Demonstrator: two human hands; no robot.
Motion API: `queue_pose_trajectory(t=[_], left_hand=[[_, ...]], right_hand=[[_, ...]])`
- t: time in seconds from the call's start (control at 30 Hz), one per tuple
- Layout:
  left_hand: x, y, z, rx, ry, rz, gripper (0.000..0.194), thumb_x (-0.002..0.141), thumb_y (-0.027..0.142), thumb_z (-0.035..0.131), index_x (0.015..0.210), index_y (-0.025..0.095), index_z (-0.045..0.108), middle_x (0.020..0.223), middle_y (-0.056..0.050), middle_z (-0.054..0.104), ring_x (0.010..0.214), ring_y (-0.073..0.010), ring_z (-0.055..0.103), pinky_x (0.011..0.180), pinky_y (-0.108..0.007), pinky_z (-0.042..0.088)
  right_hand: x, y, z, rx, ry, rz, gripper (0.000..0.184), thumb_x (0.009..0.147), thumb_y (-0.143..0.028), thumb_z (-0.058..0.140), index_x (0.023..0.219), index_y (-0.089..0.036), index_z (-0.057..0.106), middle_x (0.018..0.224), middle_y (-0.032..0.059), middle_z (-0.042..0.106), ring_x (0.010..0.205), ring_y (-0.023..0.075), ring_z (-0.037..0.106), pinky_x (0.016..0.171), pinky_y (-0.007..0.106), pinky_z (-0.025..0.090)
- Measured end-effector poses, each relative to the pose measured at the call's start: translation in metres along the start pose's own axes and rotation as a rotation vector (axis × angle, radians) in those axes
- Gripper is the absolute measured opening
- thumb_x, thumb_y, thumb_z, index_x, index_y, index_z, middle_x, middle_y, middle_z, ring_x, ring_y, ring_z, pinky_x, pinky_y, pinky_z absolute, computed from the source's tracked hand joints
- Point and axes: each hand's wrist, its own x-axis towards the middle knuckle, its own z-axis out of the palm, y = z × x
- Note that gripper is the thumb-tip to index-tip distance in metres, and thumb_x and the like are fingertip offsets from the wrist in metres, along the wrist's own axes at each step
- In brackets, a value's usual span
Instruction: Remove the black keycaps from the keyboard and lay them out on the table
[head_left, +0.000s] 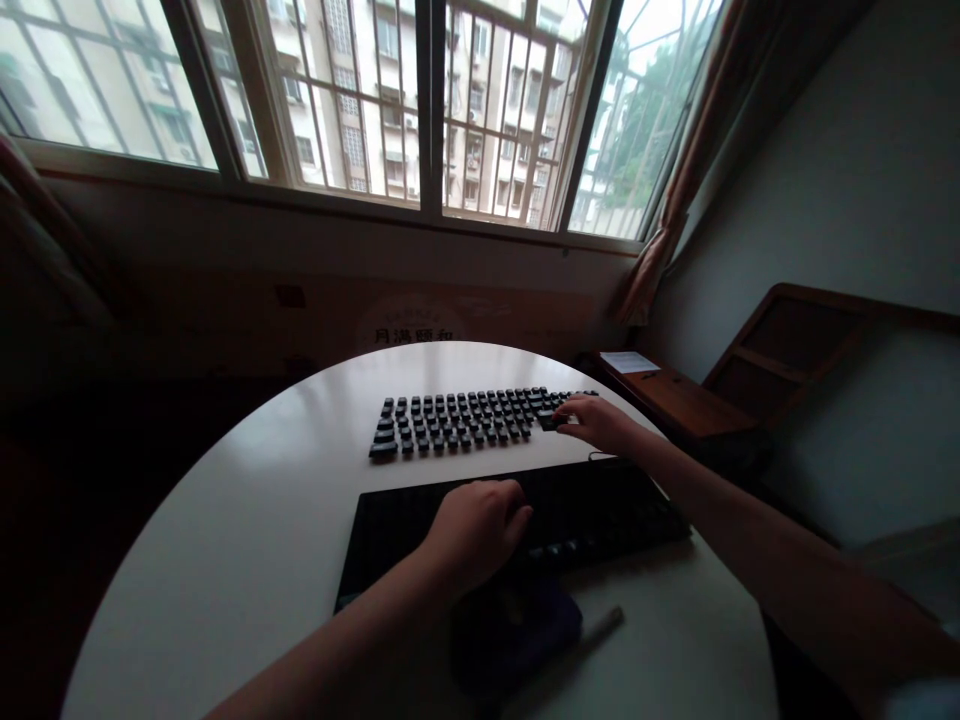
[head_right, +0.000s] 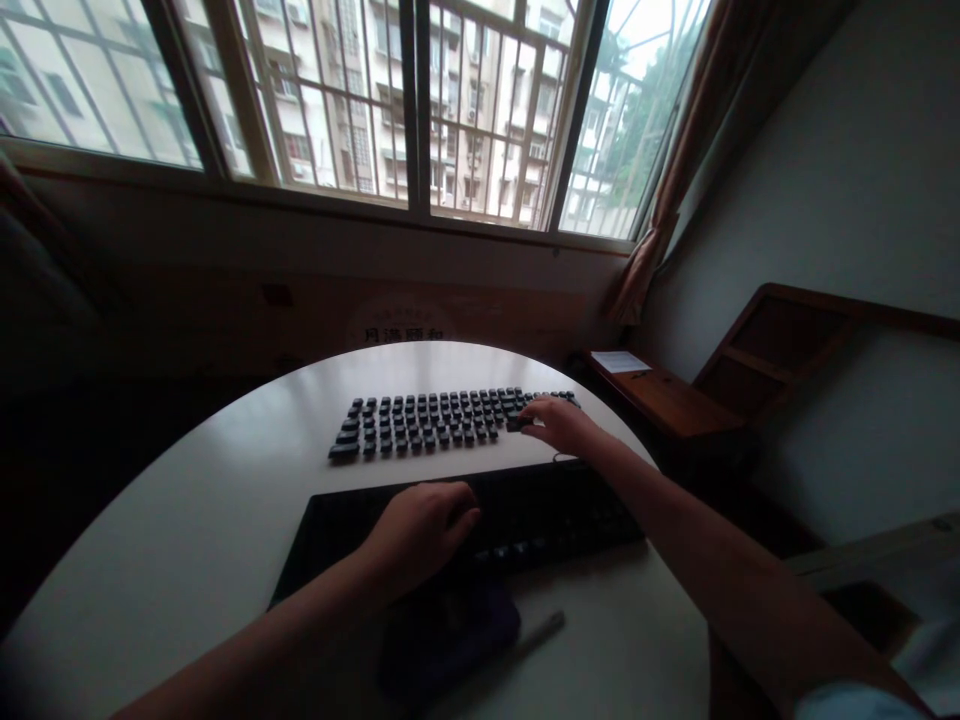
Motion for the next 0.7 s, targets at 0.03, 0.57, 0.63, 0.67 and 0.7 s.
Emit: queue_pose_trajectory(t=[0.03,0.57,0.63,0.67,0.7], left_hand=[[0.0,0.0,0.0,0.033,-0.022,0.007,0.016,0.089,0.031,0.055,0.085,0.02,0.066,0.083,-0.005,0.071,0.078,-0.022,0.066,0.069,-0.031,0.046],[0.0,-0.001,0.002,0.13,-0.067,0.082,0.018,0.087,0.03,0.055,0.075,0.019,0.062,0.076,-0.004,0.068,0.074,-0.0216,0.064,0.064,-0.03,0.043],[0.0,-0.001,0.002,0.121,-0.063,0.09,0.018,0.087,0.03,0.054,0.075,0.019,0.062,0.075,-0.004,0.068,0.074,-0.0212,0.064,0.064,-0.03,0.044],[0.0,-0.001,0.002,0.117,-0.061,0.092,0.018,0.087,0.029,0.055,0.075,0.019,0.062,0.075,-0.004,0.068,0.074,-0.0209,0.064,0.064,-0.029,0.044],[0.0,-0.001,0.002,0.115,-0.062,0.091,0.018,0.087,0.029,0.055,0.075,0.019,0.062,0.075,-0.004,0.068,0.073,-0.0208,0.064,0.065,-0.029,0.044]], right_hand=[[0.007,0.01,0.004,-0.007,-0.021,0.007,0.017,0.081,-0.023,0.07,0.096,-0.017,0.075,0.093,0.0082,0.07,0.088,0.0219,0.064,0.081,0.032,0.047],[0.026,0.039,0.037,0.019,-0.119,-0.032,0.019,0.078,-0.024,0.071,0.096,-0.02,0.077,0.093,0.0056,0.073,0.085,0.0205,0.066,0.077,0.028,0.047],[0.026,0.038,0.035,0.025,-0.113,-0.042,0.019,0.078,-0.024,0.071,0.095,-0.021,0.077,0.093,0.0054,0.073,0.084,0.0202,0.066,0.076,0.028,0.047],[0.026,0.038,0.034,0.028,-0.109,-0.047,0.019,0.078,-0.024,0.072,0.095,-0.021,0.077,0.093,0.0053,0.073,0.084,0.0201,0.066,0.076,0.028,0.047],[0.026,0.037,0.033,0.032,-0.104,-0.053,0.019,0.077,-0.024,0.072,0.095,-0.021,0.077,0.093,0.0053,0.073,0.085,0.0201,0.066,0.076,0.028,0.047]])
